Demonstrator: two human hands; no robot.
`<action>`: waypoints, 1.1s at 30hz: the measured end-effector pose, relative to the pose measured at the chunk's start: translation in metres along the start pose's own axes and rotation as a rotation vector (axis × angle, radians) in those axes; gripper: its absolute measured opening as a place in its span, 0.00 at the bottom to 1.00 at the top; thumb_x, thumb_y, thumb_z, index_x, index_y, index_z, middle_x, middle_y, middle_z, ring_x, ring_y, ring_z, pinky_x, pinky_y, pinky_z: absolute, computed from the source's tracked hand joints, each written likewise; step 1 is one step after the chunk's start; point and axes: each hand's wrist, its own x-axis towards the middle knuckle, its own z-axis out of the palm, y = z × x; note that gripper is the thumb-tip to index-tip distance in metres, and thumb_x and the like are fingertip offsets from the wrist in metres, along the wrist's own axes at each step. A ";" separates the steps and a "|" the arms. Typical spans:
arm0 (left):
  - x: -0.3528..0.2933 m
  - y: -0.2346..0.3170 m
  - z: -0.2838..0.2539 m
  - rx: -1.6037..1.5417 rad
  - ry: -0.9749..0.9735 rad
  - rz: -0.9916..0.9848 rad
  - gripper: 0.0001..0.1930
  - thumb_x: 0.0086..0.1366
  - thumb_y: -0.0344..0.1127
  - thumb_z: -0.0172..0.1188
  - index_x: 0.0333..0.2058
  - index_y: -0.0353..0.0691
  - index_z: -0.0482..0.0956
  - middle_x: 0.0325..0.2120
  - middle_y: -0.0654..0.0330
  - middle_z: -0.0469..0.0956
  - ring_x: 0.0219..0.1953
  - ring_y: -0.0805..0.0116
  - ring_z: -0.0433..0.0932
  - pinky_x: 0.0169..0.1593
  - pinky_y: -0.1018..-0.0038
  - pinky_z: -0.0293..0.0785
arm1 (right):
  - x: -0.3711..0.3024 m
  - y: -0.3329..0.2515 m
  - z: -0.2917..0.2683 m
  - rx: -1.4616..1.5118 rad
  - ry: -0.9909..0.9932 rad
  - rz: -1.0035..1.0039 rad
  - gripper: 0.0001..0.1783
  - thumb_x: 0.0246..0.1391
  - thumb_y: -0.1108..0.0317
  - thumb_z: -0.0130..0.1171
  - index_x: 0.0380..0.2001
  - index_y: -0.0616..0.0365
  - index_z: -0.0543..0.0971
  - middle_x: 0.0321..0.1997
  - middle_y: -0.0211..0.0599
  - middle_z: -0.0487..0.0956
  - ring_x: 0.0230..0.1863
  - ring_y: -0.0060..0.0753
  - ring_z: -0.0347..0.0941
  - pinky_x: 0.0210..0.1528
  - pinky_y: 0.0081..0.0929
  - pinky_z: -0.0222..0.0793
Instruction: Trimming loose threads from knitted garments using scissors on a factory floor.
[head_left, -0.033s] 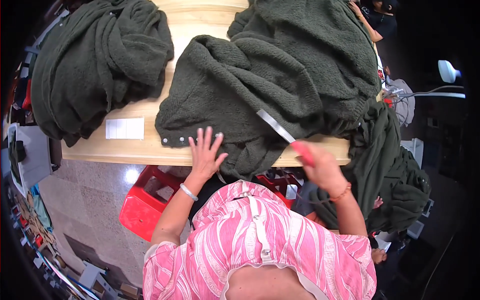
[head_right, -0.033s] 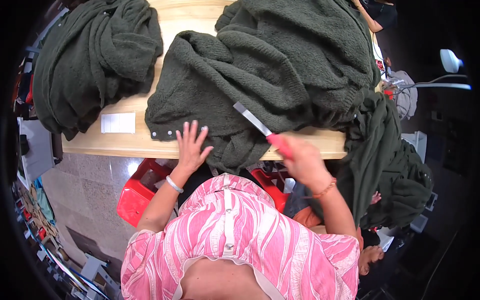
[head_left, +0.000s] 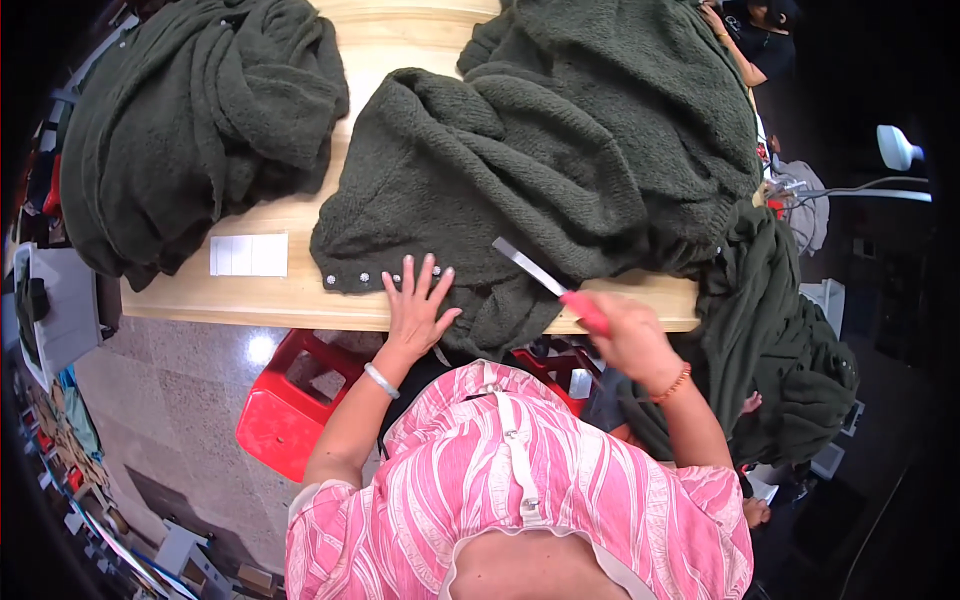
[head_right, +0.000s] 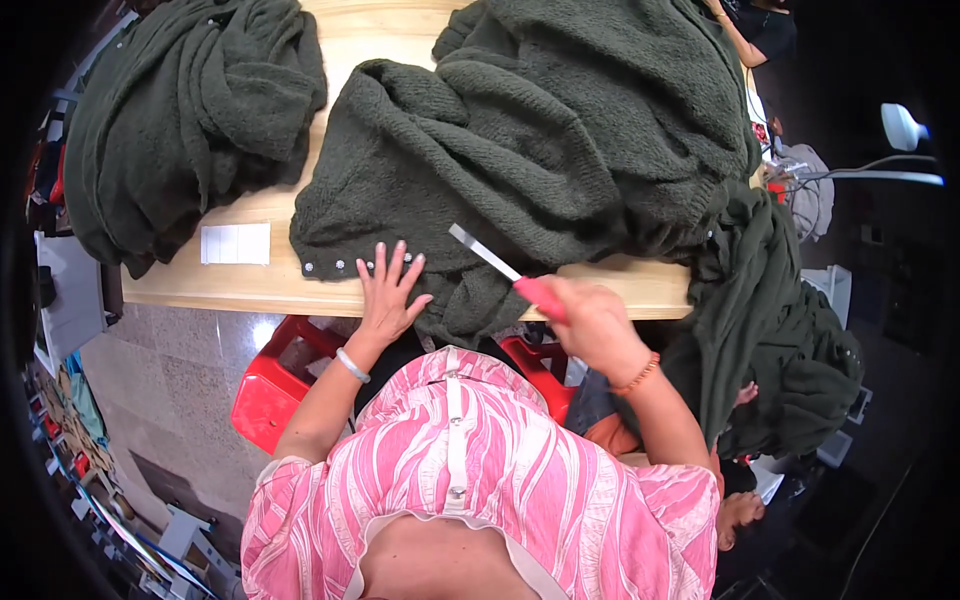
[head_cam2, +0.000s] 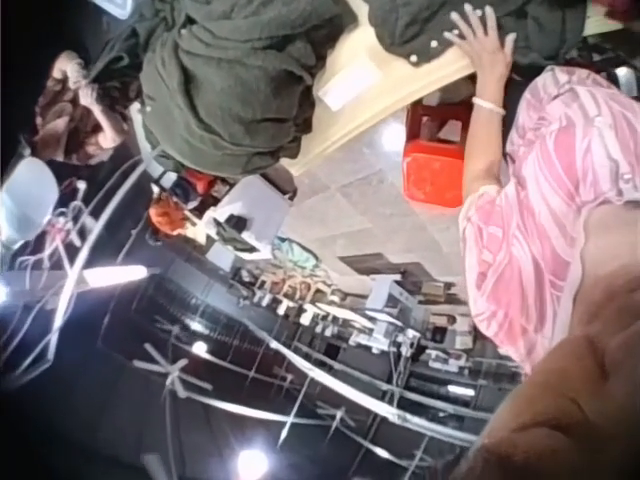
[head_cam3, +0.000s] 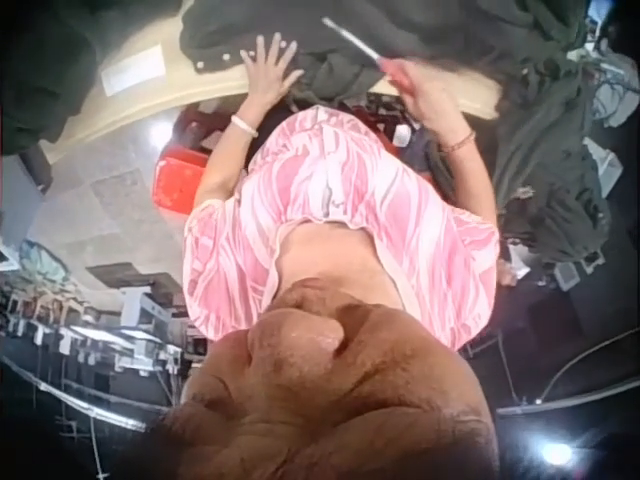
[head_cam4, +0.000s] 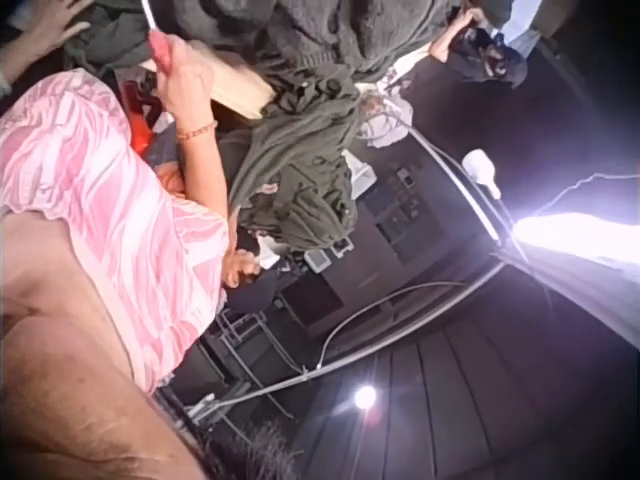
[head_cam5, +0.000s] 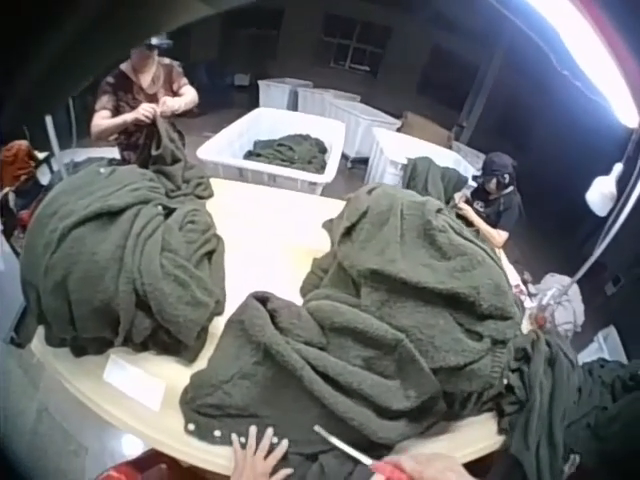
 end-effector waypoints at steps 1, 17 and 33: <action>0.002 0.000 0.005 0.024 -0.041 0.026 0.35 0.58 0.54 0.62 0.64 0.55 0.64 0.69 0.53 0.51 0.71 0.38 0.43 0.63 0.28 0.36 | 0.009 -0.005 0.007 -0.045 -0.117 -0.017 0.18 0.53 0.68 0.60 0.48 0.56 0.75 0.37 0.48 0.80 0.38 0.53 0.76 0.40 0.43 0.71; 0.011 -0.009 0.014 -0.003 -0.010 0.014 0.31 0.56 0.56 0.63 0.59 0.62 0.71 0.69 0.59 0.53 0.71 0.39 0.40 0.61 0.24 0.32 | 0.070 -0.005 0.061 -0.191 -0.305 -0.198 0.15 0.54 0.58 0.60 0.37 0.58 0.73 0.19 0.47 0.77 0.25 0.52 0.77 0.29 0.46 0.70; 0.013 -0.007 0.014 0.015 0.012 0.029 0.28 0.56 0.58 0.62 0.56 0.63 0.74 0.68 0.66 0.55 0.71 0.42 0.40 0.59 0.22 0.32 | 0.101 -0.008 0.074 -0.122 -0.261 -0.276 0.16 0.54 0.58 0.61 0.36 0.60 0.74 0.20 0.49 0.78 0.27 0.54 0.77 0.30 0.47 0.71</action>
